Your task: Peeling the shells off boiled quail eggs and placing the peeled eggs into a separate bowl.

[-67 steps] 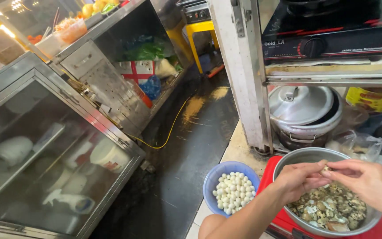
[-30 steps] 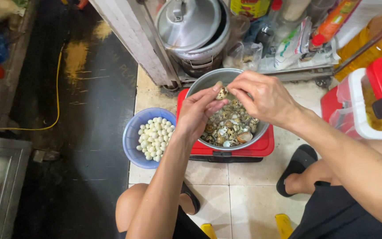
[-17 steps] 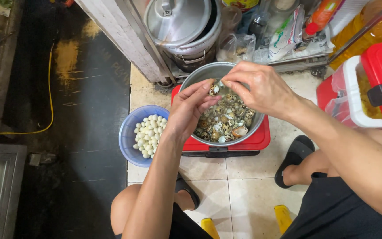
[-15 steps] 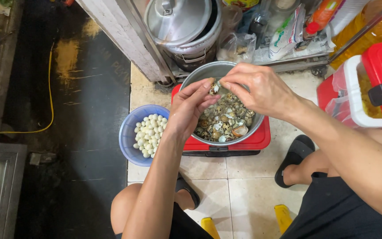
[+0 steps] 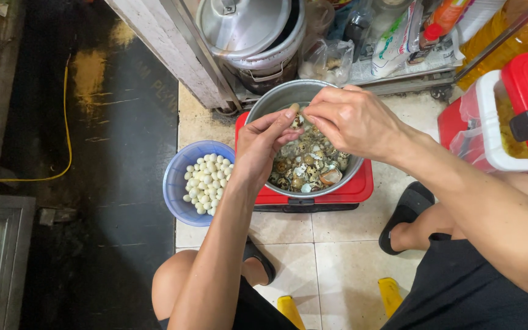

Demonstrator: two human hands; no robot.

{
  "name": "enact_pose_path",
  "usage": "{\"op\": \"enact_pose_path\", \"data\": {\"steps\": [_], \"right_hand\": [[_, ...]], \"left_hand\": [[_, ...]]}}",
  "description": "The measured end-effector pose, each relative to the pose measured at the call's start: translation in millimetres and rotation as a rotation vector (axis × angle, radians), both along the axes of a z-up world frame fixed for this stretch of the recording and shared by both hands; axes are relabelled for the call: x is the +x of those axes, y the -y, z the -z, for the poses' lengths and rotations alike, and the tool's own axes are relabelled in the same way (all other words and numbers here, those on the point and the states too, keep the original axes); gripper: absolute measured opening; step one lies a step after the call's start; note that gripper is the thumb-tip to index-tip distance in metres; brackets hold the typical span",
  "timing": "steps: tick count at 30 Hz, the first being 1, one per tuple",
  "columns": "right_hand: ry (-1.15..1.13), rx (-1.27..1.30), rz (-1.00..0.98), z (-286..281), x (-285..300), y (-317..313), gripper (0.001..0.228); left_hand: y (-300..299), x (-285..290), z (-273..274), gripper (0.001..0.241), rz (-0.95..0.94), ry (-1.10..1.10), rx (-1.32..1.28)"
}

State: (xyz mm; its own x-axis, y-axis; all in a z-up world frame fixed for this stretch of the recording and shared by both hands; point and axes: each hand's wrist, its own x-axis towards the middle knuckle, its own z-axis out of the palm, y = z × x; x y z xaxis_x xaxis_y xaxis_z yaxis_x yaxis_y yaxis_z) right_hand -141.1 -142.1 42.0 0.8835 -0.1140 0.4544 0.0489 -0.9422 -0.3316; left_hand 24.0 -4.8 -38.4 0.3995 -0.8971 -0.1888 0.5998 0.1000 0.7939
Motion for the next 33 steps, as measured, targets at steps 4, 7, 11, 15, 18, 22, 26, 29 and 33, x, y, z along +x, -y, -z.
{"op": "enact_pose_path", "data": {"steps": [4, 7, 11, 15, 18, 22, 26, 29, 33], "right_hand": [[0.017, -0.013, 0.011, 1, -1, 2, 0.013], [-0.004, 0.032, 0.043, 0, -2, 5, 0.012], [-0.014, 0.02, 0.058, 2, -3, 8, 0.014], [-0.043, 0.029, 0.099, 0, -3, 6, 0.015], [-0.007, 0.103, 0.024, -5, -2, 3, 0.016], [-0.007, 0.068, 0.013, -4, -1, -1, 0.019], [-0.01, 0.053, 0.014, 1, -1, 2, 0.017], [-0.005, 0.022, 0.03, 2, -2, 2, 0.016], [0.005, 0.016, 0.055, 2, -4, 5, 0.013]], "left_hand": [[-1, 0, 0, 0.032, 0.009, -0.004, -0.003], [-2, 0, -6, 0.032, 0.022, -0.011, 0.0], [-5, -2, -18, 0.036, 0.042, 0.014, 0.05], [-5, 0, -17, 0.039, 0.07, -0.016, -0.027], [-2, 0, -13, 0.036, -0.013, -0.035, 0.017], [-1, 0, -2, 0.035, -0.044, 0.014, 0.031], [-1, 0, -2, 0.035, -0.034, 0.015, 0.029], [-1, -2, -5, 0.035, -0.025, 0.009, 0.019], [-3, -3, -14, 0.036, -0.023, 0.019, 0.041]]}}
